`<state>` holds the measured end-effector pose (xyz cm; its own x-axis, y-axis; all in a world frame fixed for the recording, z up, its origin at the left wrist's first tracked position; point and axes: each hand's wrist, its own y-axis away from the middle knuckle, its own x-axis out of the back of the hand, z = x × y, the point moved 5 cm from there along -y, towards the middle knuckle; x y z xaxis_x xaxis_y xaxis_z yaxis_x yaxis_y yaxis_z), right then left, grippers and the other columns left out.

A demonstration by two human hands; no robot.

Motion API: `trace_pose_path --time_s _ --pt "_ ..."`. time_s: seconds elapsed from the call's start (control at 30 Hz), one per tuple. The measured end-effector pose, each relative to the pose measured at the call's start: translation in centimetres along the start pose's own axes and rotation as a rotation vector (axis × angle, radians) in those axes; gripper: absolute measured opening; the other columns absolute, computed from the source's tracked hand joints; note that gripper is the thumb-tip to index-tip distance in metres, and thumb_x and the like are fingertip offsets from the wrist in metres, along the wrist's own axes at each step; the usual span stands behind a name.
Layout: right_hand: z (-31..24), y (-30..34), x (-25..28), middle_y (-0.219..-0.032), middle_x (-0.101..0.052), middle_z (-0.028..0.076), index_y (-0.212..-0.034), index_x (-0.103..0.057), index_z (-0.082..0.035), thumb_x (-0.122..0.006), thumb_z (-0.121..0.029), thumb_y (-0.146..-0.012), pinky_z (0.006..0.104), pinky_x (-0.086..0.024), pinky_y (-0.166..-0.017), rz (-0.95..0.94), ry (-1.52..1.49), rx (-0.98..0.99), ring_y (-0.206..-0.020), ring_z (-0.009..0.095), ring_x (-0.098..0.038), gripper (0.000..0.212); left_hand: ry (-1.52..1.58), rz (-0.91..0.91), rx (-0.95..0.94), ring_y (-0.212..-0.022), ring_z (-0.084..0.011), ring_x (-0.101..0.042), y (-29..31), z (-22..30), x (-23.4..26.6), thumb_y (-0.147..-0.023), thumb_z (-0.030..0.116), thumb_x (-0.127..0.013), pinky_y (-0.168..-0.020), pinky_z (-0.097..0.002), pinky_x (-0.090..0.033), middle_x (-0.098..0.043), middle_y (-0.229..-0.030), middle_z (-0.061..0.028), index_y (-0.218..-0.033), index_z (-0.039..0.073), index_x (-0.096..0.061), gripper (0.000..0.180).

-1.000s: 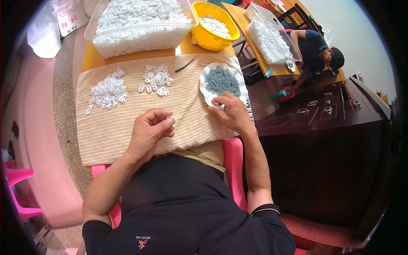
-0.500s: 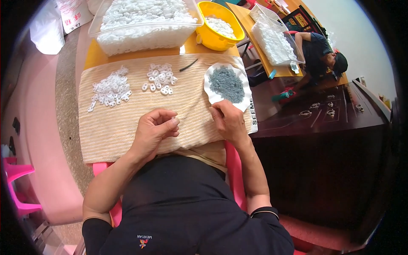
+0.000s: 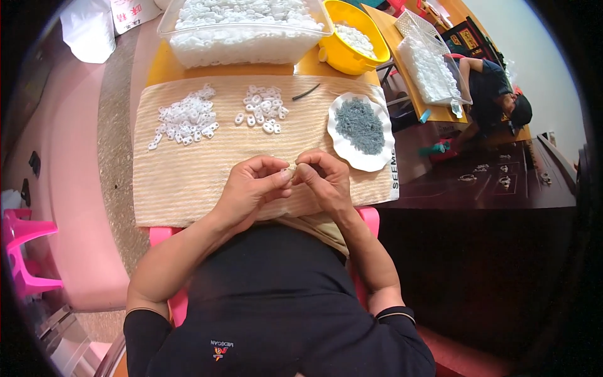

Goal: Assembling small plastic components by inserting tiny metal pins into them.

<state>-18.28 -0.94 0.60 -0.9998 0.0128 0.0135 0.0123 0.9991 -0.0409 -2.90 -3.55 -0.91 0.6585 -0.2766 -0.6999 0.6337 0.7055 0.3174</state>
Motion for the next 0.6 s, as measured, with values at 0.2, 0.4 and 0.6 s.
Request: trace_pose_path --time_s 0.2,0.4,0.6 --pt "0.1 0.2 -1.1 -0.088 -0.062 0.003 -0.097 -0.061 0.002 -0.060 -0.006 -0.093 0.0225 -0.051 -0.069 0.018 -0.106 -0.047 -0.076 0.009 -0.061 0.009 0.047 0.009 -0.011 -0.079 -0.0115 -0.064 0.0 -0.1 0.2 -0.088 0.006 -0.066 -0.072 -0.0248 -0.057 -0.066 -0.089 -0.0055 -0.099 0.001 -0.062 0.013" --pt "0.4 0.5 -1.4 -0.084 -0.063 0.002 -0.095 -0.062 0.001 -0.061 -0.007 -0.093 0.0214 -0.050 -0.069 0.021 -0.102 -0.044 -0.076 0.007 -0.061 0.008 0.053 0.020 -0.017 -0.079 -0.0117 -0.064 0.0 0.0 0.2 -0.088 0.005 -0.066 -0.072 -0.0249 -0.057 -0.065 -0.089 -0.0061 -0.099 0.000 -0.062 0.013" --pt "0.3 0.5 -1.4 -0.086 -0.064 0.002 -0.096 -0.062 0.002 -0.061 -0.005 -0.092 0.0214 -0.050 -0.069 -0.005 -0.057 -0.042 -0.076 0.008 -0.060 0.008 0.028 0.035 -0.031 -0.077 -0.0119 -0.063 0.0 0.1 0.3 -0.087 0.005 -0.066 -0.071 -0.0249 -0.056 -0.065 -0.088 -0.0066 -0.099 -0.001 -0.062 0.015"
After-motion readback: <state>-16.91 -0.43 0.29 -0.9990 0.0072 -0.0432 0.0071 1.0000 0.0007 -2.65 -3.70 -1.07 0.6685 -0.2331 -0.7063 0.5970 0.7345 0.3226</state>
